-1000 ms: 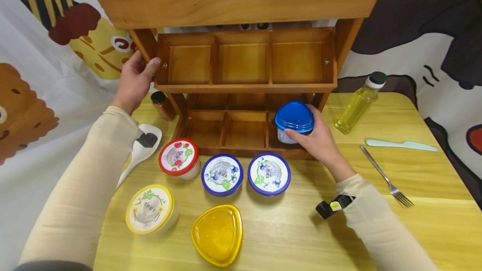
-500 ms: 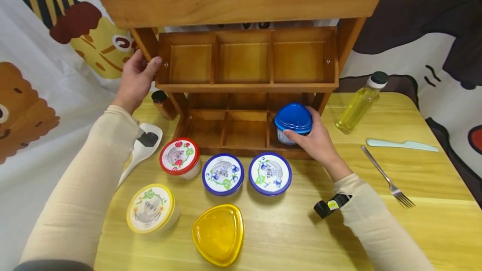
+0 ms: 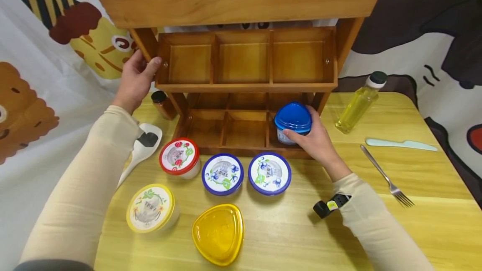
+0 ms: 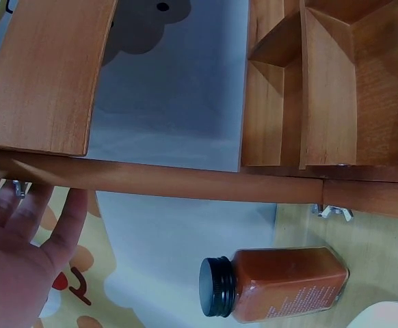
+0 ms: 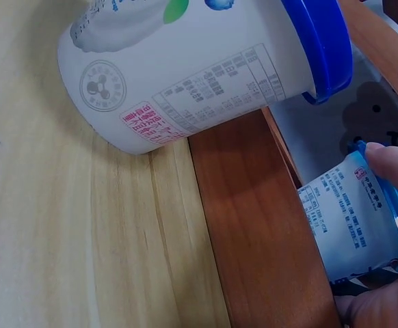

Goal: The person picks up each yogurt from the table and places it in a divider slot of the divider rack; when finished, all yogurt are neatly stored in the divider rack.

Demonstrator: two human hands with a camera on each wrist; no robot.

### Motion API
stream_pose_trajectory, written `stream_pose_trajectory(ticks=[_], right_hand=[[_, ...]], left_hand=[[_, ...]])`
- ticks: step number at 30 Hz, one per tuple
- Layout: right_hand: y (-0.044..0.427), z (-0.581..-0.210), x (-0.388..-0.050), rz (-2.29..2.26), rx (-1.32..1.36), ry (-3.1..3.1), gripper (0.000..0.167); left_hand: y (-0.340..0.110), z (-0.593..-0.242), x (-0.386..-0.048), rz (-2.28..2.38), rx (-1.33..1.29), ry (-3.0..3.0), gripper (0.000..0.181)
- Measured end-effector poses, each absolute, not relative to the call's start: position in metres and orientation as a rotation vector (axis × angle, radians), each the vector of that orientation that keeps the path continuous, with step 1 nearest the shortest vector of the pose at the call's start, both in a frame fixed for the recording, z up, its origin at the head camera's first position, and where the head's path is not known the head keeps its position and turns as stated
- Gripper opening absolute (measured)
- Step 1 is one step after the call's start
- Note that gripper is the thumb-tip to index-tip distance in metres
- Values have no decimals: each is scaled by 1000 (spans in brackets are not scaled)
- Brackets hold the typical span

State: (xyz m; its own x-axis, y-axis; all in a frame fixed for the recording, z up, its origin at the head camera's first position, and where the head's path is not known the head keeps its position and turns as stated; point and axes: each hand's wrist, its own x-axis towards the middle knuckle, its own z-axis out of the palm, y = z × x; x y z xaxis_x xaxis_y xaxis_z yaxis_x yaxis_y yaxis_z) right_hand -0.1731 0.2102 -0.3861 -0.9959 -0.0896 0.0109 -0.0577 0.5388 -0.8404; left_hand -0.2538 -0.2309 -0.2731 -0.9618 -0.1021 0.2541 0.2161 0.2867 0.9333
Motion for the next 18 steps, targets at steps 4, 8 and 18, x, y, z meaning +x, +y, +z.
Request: stream_pose_trajectory(ticks=[4, 8, 18], right_hand=[[210, -386, -173, -1516, -136, 2718, 104], [211, -384, -171, -1519, -128, 2727, 104], [218, -371, -164, -1541, -122, 2729, 101]], left_hand=[[-231, -274, -254, -1730, -100, -2299, 35], [-232, -274, -254, -1719, -93, -2312, 39], [-231, -271, -253, -1718, -85, -2326, 39]])
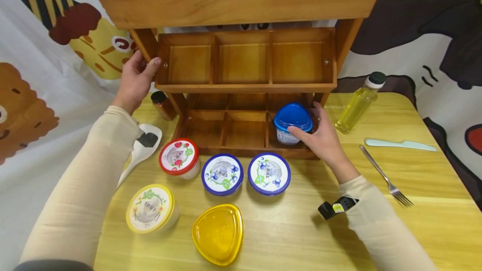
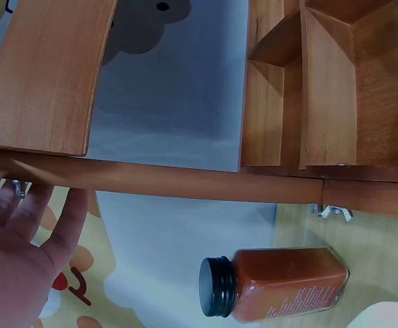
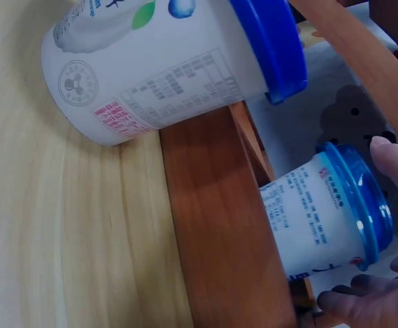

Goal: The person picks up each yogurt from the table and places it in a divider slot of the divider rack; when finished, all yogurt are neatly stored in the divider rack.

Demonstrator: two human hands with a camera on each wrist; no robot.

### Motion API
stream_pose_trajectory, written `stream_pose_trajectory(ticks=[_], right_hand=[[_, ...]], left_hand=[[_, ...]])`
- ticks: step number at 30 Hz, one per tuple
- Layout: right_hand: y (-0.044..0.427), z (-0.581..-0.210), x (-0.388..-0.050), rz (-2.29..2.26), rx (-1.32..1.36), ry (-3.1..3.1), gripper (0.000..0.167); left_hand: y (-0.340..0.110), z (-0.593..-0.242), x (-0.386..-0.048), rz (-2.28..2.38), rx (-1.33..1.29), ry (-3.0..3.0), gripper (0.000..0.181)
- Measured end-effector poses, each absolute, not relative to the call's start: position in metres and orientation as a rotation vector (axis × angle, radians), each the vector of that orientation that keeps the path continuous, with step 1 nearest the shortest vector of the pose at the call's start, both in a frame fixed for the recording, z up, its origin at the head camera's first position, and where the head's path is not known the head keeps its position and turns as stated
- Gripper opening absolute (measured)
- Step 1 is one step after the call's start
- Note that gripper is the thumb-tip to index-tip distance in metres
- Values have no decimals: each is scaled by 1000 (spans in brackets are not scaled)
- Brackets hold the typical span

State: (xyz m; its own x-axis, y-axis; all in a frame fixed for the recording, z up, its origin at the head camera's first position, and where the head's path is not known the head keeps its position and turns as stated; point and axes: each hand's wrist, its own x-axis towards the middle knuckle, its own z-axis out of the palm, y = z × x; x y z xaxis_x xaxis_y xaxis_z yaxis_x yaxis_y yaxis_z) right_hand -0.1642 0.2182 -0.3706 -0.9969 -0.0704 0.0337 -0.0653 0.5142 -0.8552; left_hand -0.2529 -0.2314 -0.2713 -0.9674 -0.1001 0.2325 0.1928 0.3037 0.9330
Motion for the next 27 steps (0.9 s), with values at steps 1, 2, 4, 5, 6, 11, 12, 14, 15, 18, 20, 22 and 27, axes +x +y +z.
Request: stream_pose_trajectory(ticks=[1, 2, 4, 5, 6, 11, 12, 14, 15, 18, 20, 22, 27], right_hand=[[219, -370, -163, -1539, -115, 2723, 101], [220, -368, -162, -1537, -112, 2718, 101], [223, -366, -159, -1545, -114, 2698, 101], [224, -365, -158, -1549, -118, 2693, 100], [225, -363, -157, -1549, -121, 2693, 100], [231, -352, -149, -1541, -136, 2713, 96], [232, -349, -146, -1538, -139, 2719, 96], [234, -345, -141, -1539, -154, 2731, 94], [234, -343, -138, -1536, -170, 2742, 94], [234, -337, -127, -1526, -236, 2775, 92], [232, -333, -119, -1515, -285, 2788, 91], [230, -330, -111, -1495, -326, 2788, 91], [225, -330, -93, -1429, -399, 2796, 94]], left_hand=[[-231, -271, -253, -1720, -83, -2326, 39], [-231, -272, -253, -1722, -84, -2326, 39], [-231, -272, -253, -1730, -88, -2319, 38], [-231, -272, -254, -1733, -91, -2315, 38], [-231, -272, -254, -1734, -92, -2314, 38], [-232, -273, -254, -1735, -99, -2306, 38], [-232, -273, -254, -1735, -101, -2304, 38], [-231, -273, -254, -1739, -106, -2300, 37], [-231, -273, -254, -1740, -106, -2299, 37], [-231, -272, -255, -1748, -108, -2292, 36], [-231, -272, -255, -1748, -105, -2291, 36], [-231, -272, -255, -1749, -102, -2291, 36], [-230, -271, -255, -1742, -95, -2296, 37]])
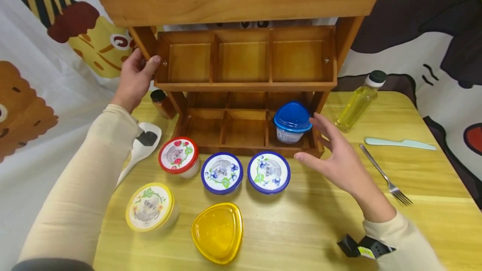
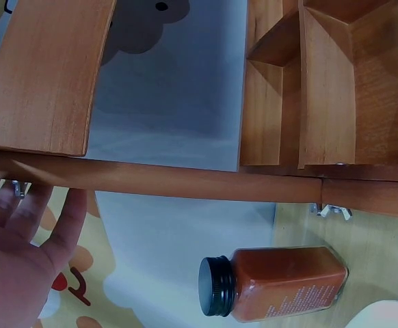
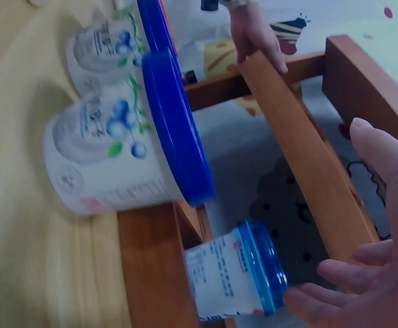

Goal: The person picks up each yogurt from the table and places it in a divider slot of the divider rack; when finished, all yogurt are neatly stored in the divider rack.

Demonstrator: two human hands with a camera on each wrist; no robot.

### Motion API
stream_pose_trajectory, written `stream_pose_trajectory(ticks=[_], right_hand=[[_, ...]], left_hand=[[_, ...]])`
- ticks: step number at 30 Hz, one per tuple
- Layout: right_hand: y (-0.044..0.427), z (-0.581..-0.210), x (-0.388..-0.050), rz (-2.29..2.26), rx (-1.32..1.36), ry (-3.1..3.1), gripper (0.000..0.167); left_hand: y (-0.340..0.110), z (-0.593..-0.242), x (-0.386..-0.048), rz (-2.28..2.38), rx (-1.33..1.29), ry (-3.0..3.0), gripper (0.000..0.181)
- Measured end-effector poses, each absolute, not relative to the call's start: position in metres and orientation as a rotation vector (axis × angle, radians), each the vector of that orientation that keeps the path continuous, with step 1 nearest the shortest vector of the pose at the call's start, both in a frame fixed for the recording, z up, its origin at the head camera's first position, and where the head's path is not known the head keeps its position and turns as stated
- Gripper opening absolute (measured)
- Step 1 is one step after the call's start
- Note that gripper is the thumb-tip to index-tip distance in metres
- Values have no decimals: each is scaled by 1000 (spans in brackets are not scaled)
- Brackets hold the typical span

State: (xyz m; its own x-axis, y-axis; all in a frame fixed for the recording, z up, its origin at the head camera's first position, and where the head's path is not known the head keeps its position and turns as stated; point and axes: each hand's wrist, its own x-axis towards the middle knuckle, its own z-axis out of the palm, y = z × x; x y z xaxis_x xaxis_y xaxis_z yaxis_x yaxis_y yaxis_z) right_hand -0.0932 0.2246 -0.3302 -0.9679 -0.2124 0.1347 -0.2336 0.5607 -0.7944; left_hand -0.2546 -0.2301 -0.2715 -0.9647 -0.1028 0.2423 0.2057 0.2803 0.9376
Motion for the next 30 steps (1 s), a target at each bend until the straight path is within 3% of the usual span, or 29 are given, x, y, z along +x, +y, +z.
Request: stream_pose_trajectory(ticks=[12, 30], right_hand=[[212, -348, -68, 1389, 563, -2742, 91], [193, -395, -57, 1587, 518, -2780, 98]], left_hand=[[-232, -272, -256, -1773, -104, -2270, 40], [-231, -271, -255, -1757, -93, -2299, 40]])
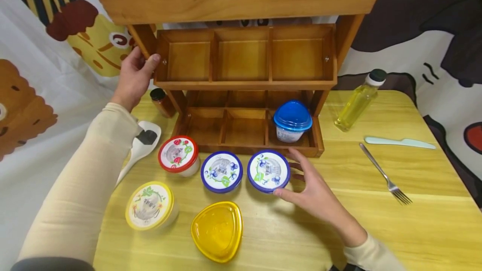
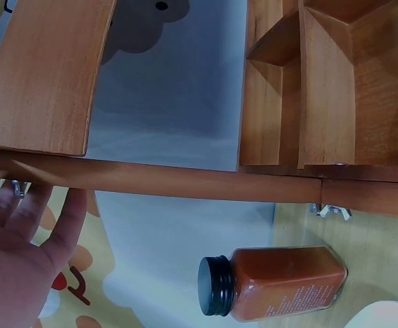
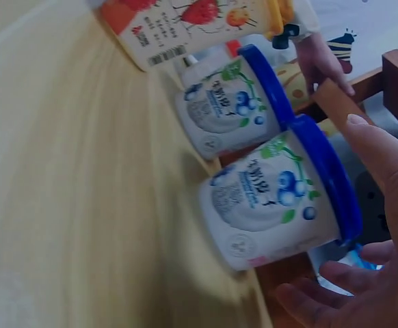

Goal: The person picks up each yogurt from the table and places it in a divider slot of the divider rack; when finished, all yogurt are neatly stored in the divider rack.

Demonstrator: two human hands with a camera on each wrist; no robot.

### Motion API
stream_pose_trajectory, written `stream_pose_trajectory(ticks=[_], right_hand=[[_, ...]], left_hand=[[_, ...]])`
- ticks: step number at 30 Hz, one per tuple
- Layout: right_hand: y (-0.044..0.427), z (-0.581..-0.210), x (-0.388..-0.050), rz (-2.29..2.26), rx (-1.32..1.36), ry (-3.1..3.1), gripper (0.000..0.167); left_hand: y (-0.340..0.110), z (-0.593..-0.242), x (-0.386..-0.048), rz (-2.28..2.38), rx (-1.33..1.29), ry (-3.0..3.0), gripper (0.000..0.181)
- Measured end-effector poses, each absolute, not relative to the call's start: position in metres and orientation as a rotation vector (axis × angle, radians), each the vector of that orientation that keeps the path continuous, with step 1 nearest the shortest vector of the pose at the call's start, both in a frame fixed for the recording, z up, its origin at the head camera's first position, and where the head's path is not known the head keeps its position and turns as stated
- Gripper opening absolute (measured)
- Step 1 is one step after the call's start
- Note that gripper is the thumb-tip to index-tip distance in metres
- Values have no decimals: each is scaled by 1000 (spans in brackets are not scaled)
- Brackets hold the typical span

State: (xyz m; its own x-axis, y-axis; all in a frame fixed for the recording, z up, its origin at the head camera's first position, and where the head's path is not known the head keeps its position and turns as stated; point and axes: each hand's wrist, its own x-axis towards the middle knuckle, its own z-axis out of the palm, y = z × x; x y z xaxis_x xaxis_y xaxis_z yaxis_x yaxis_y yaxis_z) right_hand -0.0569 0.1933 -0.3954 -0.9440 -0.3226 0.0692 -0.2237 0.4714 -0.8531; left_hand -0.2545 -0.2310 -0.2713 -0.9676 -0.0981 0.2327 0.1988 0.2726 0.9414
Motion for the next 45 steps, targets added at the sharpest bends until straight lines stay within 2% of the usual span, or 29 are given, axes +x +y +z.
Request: stream_pose_trajectory(ticks=[17, 45], right_hand=[[177, -413, -53, -1495, -380, 2566, 107], [168, -419, -55, -1541, -252, 2509, 105]], left_hand=[[-229, -270, -253, -1758, -91, -2294, 37], [-230, -272, -255, -1763, -81, -2286, 37]])
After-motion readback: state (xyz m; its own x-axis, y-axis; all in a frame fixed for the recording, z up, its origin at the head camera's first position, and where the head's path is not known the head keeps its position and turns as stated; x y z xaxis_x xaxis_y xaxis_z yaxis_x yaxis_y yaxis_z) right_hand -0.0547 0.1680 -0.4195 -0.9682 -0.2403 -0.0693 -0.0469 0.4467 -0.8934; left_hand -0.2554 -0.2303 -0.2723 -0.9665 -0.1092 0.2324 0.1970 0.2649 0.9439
